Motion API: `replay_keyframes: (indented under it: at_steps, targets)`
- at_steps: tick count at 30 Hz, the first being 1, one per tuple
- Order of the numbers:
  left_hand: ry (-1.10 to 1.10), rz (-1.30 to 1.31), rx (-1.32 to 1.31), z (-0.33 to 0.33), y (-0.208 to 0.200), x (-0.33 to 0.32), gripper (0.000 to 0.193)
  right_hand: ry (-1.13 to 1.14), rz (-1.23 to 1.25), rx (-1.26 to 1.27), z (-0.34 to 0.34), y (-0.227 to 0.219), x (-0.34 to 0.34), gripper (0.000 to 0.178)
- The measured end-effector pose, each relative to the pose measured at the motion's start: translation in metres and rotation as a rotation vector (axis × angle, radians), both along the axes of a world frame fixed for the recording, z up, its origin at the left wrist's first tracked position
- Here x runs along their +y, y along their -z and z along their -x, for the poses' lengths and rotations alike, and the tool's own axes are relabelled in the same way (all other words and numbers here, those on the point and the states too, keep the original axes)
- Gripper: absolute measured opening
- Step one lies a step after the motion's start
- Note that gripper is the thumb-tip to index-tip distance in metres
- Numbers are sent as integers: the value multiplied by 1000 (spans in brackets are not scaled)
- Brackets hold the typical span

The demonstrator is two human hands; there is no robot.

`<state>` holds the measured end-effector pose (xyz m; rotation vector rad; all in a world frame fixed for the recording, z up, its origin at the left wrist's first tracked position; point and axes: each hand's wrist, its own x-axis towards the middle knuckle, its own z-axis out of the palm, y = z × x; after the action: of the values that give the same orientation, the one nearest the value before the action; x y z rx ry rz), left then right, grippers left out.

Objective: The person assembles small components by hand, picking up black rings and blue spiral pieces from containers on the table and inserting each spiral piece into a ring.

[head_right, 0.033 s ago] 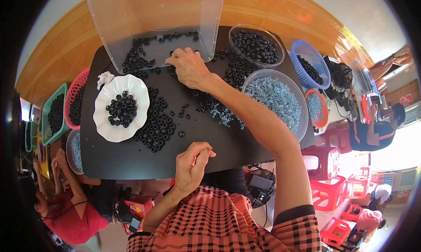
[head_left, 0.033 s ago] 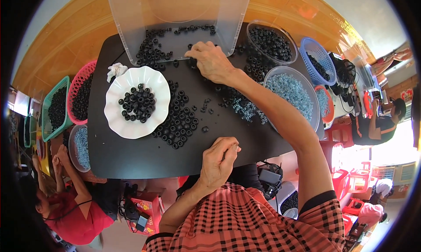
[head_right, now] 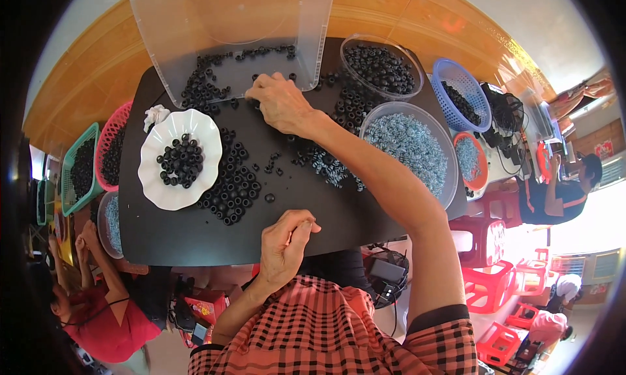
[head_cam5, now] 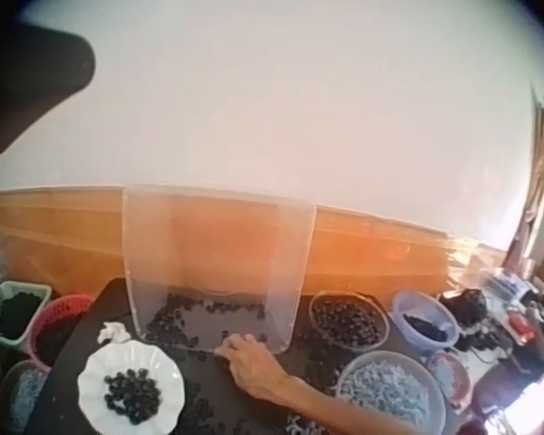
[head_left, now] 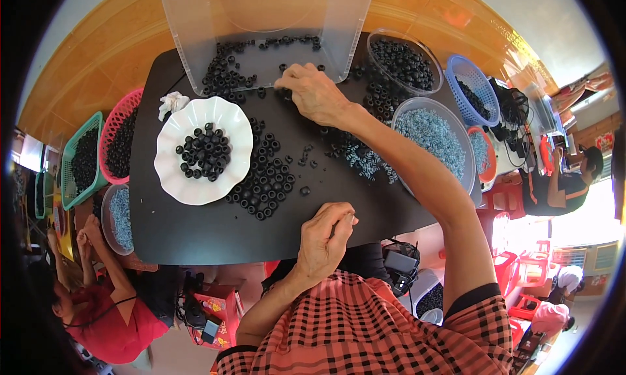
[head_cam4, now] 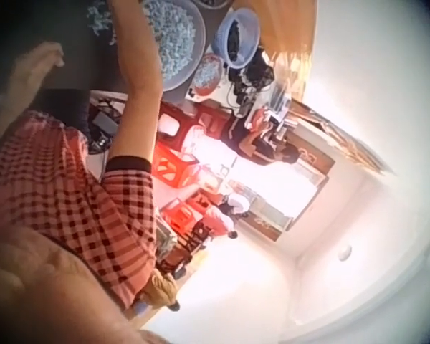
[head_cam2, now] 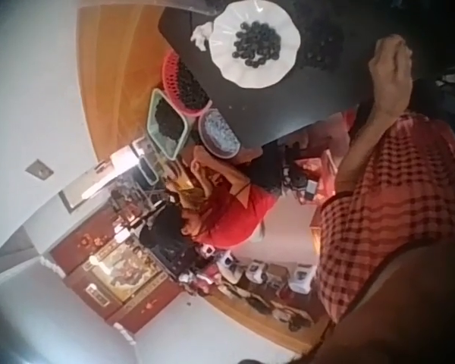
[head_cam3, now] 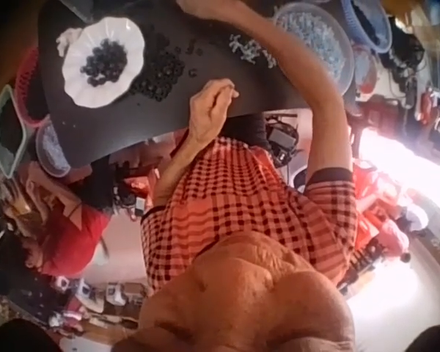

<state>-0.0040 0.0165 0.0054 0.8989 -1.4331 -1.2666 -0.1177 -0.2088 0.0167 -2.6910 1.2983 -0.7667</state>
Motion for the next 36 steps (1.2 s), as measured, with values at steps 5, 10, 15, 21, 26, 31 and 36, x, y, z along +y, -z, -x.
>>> replay_keyframes:
  at_steps: [5,10,15,21,26,31,36]
  targets:
    - [-23,63,-3,-1,2,-1,11,-199,-236,-117,17,-5,24,23]
    - [-9,51,-23,-1,2,0,11,-128,-99,-97,46,-14,40,18]
    - [-22,29,-48,1,0,1,11,-44,-182,-134,69,-19,57,17]
    - [-45,30,-80,2,4,3,12,-62,-132,-129,72,-21,72,16]
    - [-51,-24,-96,4,-2,3,10,-76,-105,74,47,-21,86,19]
    - [-55,-5,-104,4,-2,3,9,-82,-131,115,43,-19,84,20]
    - [-35,-137,-45,-1,-4,4,16,-109,-90,-128,42,-27,105,25]
